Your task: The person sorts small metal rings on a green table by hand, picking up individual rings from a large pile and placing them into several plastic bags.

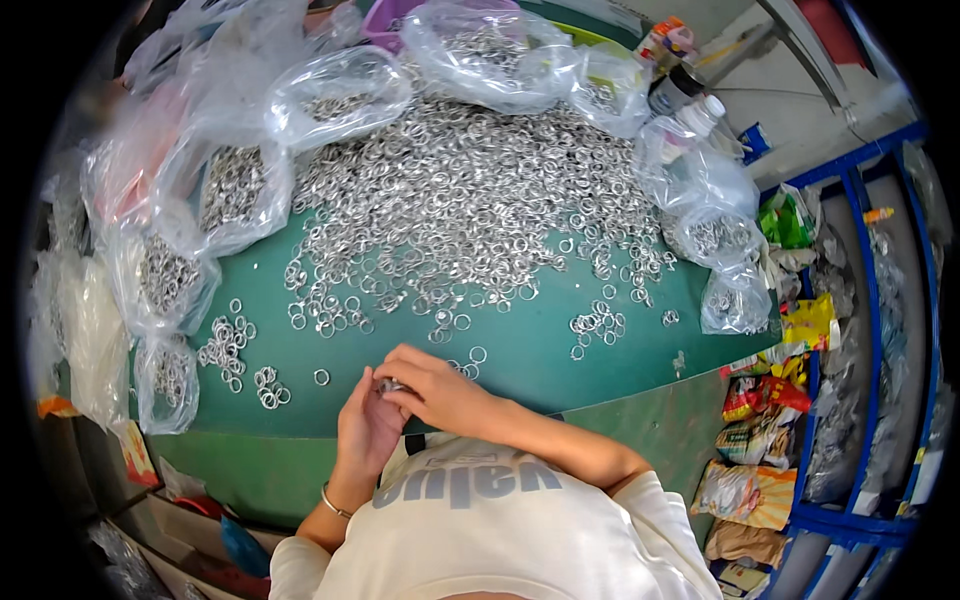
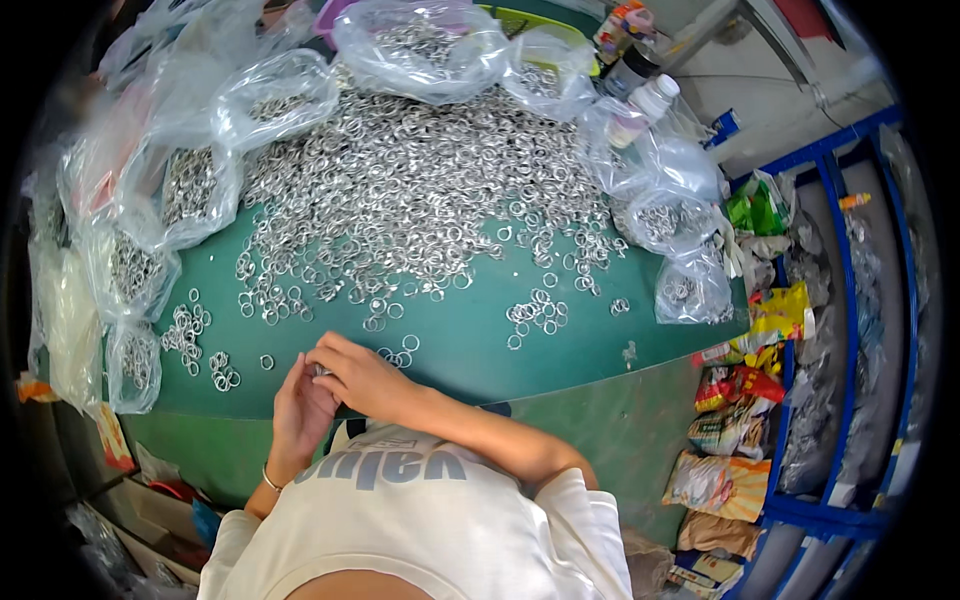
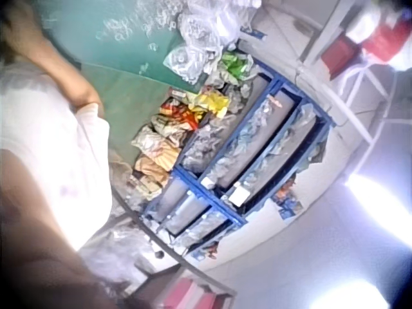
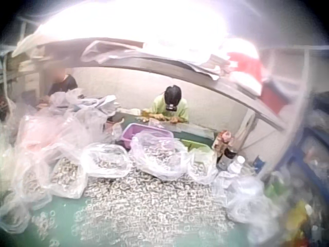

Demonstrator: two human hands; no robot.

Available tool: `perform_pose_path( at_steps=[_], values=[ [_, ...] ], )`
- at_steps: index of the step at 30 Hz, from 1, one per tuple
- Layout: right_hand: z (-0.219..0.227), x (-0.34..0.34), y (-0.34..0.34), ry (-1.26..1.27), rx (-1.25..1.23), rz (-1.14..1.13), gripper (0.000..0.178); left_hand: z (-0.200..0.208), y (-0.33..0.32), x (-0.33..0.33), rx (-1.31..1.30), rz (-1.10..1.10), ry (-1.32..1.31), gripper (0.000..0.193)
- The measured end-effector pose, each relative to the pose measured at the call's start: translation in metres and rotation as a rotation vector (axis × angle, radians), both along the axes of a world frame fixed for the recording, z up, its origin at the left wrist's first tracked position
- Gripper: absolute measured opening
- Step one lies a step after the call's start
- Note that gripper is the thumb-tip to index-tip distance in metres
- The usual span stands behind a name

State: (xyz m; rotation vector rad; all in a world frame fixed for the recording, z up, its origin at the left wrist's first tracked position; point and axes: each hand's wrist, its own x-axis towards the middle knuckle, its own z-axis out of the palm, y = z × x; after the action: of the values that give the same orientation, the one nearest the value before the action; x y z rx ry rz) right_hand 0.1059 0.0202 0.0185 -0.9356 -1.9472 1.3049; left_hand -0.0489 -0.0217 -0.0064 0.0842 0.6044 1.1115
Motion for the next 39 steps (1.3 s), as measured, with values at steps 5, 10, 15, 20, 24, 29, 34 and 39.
perform_pose_path(
  at_steps=[5,10,15,20,24,29,34,39],
  values=[
    [0.002,0.025,-0.007,-0.077,0.216,-0.033,0.023,0.001,0.007,0.015,-0.119,-0.036,0.001,0.026],
    [0.018,0.077,-0.008,-0.009,0.206,-0.290,0.019,0.004,0.012,0.029,-0.031,-0.114,0.142,0.028],
    [0.009,0.140,-0.015,-0.028,0.102,-0.568,0.016,0.021,0.021,0.055,-0.067,-0.132,0.251,0.033],
    [0.000,0.178,-0.025,0.013,-0.012,-0.708,0.012,0.039,0.038,0.096,-0.182,-0.193,0.162,0.037],
    [-0.002,0.182,-0.024,0.095,-0.045,-0.730,0.014,0.042,0.044,0.113,-0.261,-0.241,0.113,0.044],
    [-0.007,0.159,-0.022,0.476,-0.363,-0.702,0.029,0.053,0.057,0.147,-0.177,-0.284,0.091,0.049],
    [-0.009,0.135,-0.003,0.966,-0.731,-0.791,0.037,0.062,0.062,0.177,0.085,-0.363,0.220,0.052],
    [-0.021,0.150,0.015,1.420,-1.027,-0.721,0.031,0.070,0.073,0.189,0.351,-0.422,0.273,0.063]
  ],
)
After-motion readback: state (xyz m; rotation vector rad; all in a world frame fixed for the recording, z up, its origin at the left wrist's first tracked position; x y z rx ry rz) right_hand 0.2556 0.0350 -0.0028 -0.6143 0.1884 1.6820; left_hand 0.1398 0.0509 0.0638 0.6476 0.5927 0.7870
